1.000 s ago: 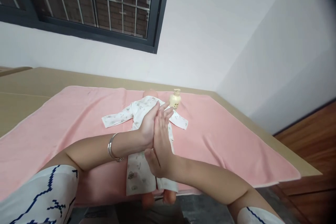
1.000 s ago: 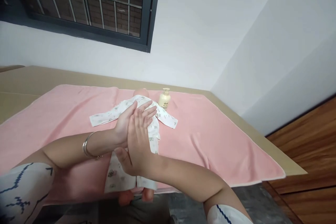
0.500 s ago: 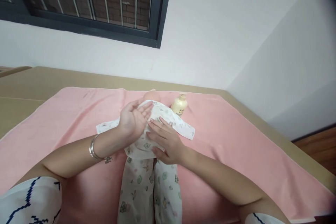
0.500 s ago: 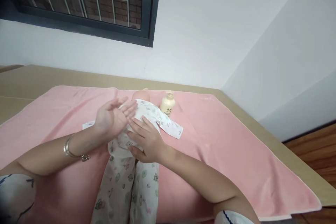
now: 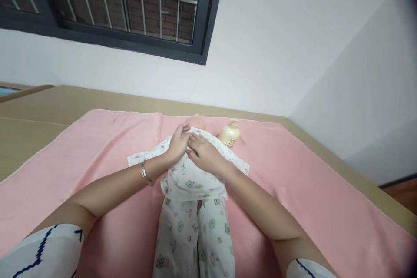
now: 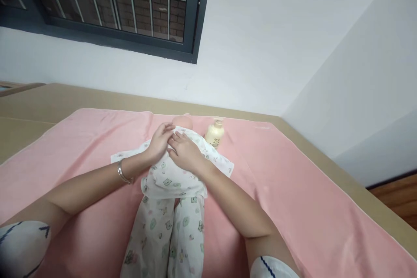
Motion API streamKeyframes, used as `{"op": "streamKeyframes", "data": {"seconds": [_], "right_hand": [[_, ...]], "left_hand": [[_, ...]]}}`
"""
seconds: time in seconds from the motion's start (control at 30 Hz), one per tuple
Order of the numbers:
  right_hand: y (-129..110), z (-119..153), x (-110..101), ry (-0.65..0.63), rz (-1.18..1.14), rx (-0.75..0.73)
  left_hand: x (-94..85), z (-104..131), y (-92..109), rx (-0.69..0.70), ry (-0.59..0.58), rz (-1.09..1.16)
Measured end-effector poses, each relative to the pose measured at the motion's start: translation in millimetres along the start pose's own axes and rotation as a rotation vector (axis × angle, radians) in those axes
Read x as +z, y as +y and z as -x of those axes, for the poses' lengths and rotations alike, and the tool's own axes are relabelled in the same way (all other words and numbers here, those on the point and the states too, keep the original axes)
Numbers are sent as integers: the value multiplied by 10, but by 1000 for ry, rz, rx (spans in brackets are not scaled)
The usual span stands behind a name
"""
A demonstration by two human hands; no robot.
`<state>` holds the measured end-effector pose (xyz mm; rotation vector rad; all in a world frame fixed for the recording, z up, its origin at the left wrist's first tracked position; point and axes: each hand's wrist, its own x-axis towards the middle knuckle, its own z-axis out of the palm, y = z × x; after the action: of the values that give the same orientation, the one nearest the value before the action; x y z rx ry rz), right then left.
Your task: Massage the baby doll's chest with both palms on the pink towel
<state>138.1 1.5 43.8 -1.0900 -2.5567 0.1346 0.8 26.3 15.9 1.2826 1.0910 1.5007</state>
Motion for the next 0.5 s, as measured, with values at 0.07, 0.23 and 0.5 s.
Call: {"op": "streamKeyframes", "data": {"seconds": [0.07, 0.23, 0.5], "right_hand": [[91, 15, 26, -6, -28, -36], [196, 125, 40, 39, 17, 249], [-68, 220, 79, 18, 111, -14]], "left_hand": [[15, 89, -72, 102, -22, -117], [5, 198, -133, 183, 16, -263], [-31, 230, -223, 222, -1, -296]]}}
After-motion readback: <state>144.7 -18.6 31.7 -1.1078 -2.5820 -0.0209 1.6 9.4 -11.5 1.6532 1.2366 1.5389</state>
